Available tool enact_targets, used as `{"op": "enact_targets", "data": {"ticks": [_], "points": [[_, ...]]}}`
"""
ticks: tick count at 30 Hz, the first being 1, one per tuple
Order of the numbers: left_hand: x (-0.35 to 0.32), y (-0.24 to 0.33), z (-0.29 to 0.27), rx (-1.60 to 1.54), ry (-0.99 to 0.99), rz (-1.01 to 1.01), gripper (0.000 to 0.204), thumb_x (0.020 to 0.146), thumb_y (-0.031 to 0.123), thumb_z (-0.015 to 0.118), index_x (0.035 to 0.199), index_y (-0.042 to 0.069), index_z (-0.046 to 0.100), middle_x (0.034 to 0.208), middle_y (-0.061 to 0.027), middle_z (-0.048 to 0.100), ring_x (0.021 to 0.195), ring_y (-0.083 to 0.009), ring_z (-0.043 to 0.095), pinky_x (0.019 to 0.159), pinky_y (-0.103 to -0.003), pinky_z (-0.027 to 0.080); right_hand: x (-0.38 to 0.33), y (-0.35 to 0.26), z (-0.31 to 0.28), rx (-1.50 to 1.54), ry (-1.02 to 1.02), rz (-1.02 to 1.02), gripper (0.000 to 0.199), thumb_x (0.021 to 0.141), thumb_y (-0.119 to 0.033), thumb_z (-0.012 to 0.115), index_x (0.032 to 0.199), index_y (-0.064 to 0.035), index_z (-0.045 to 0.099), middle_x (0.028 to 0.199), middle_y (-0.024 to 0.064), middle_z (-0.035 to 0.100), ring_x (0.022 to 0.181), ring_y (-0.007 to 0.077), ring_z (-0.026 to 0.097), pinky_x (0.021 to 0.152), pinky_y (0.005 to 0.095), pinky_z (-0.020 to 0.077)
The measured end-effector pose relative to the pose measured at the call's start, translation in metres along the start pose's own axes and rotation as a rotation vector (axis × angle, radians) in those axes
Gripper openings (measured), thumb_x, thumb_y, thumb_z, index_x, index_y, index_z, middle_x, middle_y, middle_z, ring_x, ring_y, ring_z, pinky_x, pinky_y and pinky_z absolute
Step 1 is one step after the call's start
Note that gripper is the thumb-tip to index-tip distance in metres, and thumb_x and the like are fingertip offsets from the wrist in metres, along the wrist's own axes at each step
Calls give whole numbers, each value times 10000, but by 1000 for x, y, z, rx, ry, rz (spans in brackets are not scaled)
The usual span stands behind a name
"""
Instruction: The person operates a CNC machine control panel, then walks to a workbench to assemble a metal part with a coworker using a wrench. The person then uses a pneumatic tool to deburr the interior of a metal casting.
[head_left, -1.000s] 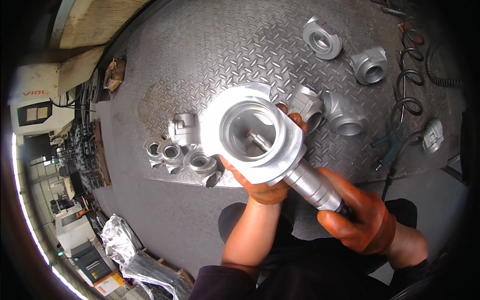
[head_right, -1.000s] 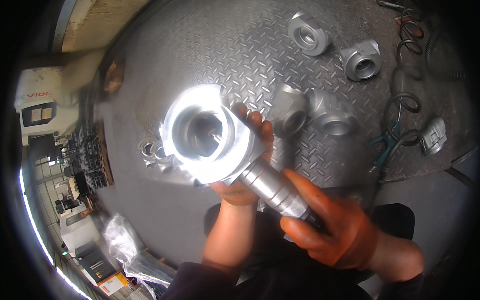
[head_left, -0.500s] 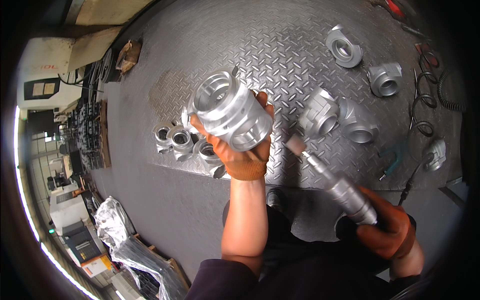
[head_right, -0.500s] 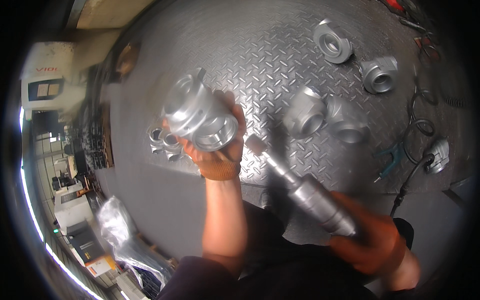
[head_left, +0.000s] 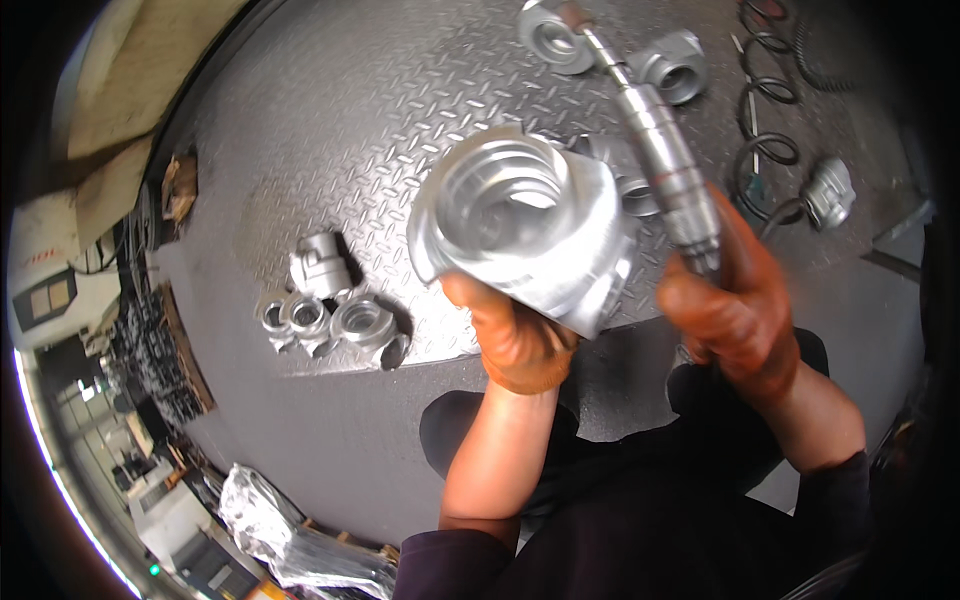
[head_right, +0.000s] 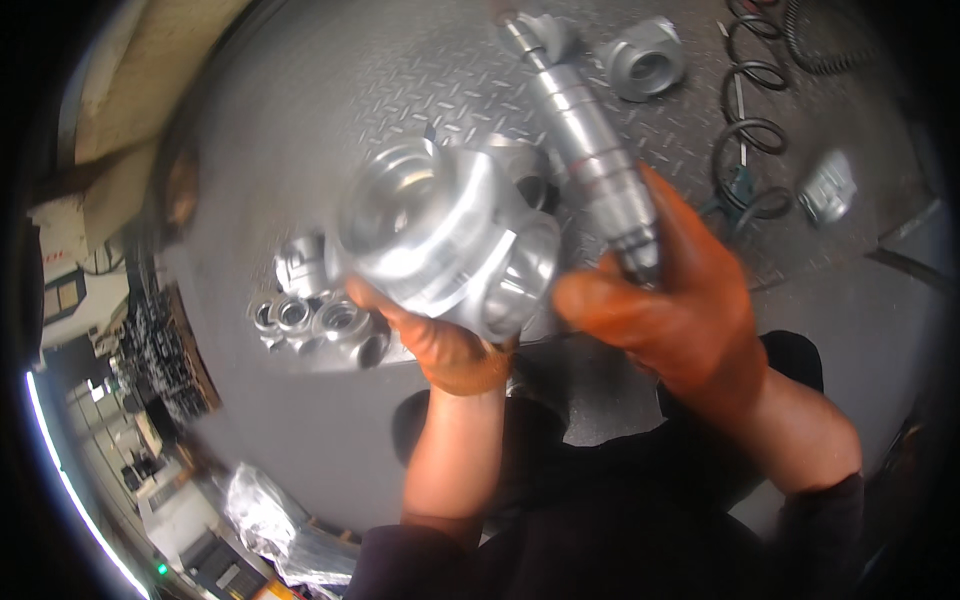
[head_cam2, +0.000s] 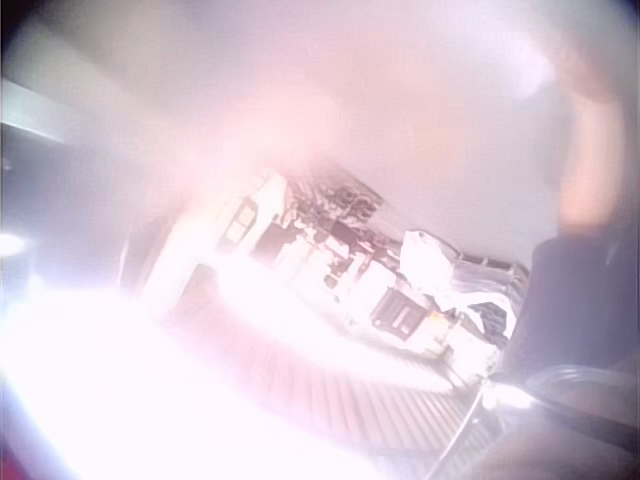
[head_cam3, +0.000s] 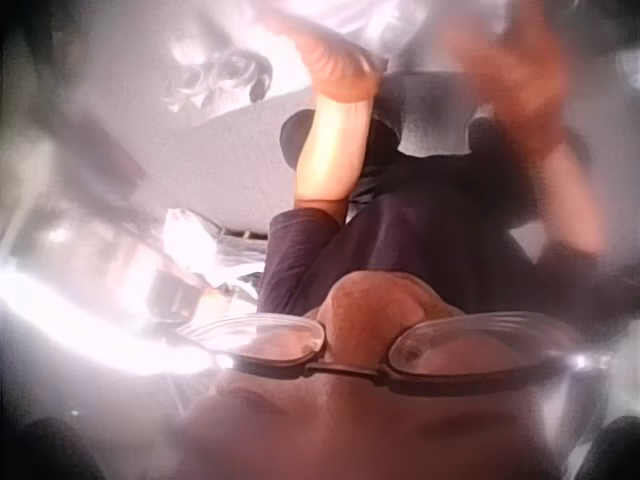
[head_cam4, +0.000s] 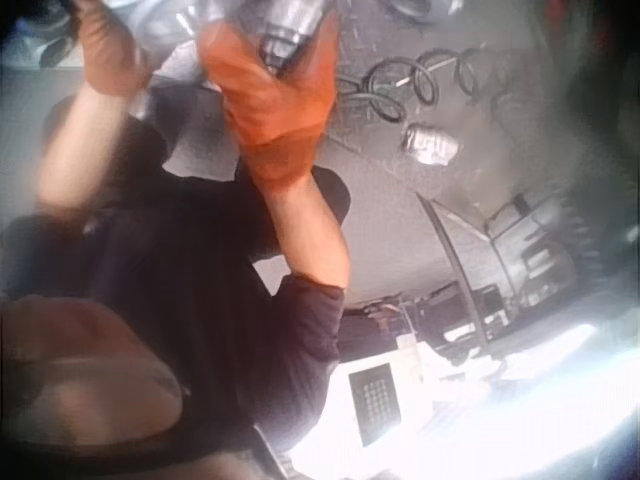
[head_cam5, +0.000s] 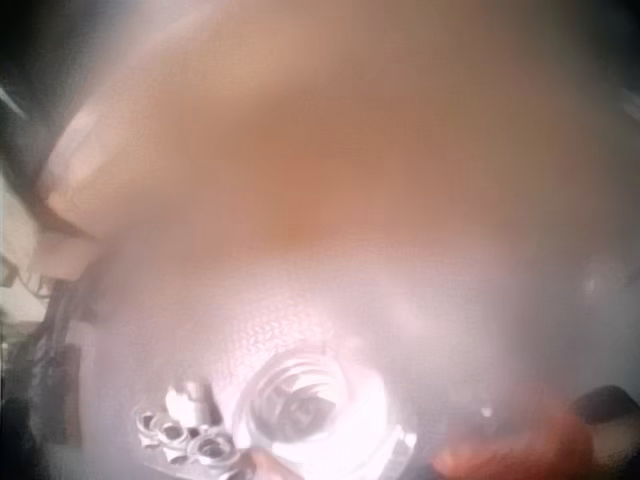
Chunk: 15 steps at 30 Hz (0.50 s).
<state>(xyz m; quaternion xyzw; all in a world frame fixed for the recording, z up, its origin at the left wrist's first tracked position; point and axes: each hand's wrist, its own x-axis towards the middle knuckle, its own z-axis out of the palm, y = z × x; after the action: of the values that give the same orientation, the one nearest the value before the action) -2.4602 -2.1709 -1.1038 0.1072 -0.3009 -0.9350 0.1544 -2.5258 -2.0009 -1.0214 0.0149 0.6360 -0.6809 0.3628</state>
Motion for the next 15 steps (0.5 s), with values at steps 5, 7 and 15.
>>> {"op": "enact_targets", "data": {"ticks": [5, 7, 15], "points": [[-21, -21, -10, -103, -134, -18, 928, 846, 571, 740, 1526, 53, 379, 1492, -158, 478, 1355, -320, 512, 1145, -477, 474, 2, 41, -13, -4, 20, -242, 731, 945, -133, 677, 1558, 21, 309, 1120, 90, 610, 967, 139, 594, 872, 279, 489], [-23, -19, -14, -90, -150, -31, 1027, 785, 596, 786, 1530, 29, 366, 1493, -159, 479, 1356, -310, 511, 1146, -465, 461, 1, 31, -10, -141, 69, -330, 671, 962, -150, 677, 1520, 54, 367, 1263, 151, 622, 1121, 208, 617, 997, 327, 483], [2, 20, -7, -325, -307, -233, 1387, 712, 991, 455, 1561, -84, 237, 1521, -223, 443, 1385, -320, 481, 1152, -458, 401, 5, 33, -25, -594, 324, -631, 762, 892, -67, 748, 1539, 47, 364, 1342, 179, 601, 1137, 231, 639, 938, 346, 527]]}}
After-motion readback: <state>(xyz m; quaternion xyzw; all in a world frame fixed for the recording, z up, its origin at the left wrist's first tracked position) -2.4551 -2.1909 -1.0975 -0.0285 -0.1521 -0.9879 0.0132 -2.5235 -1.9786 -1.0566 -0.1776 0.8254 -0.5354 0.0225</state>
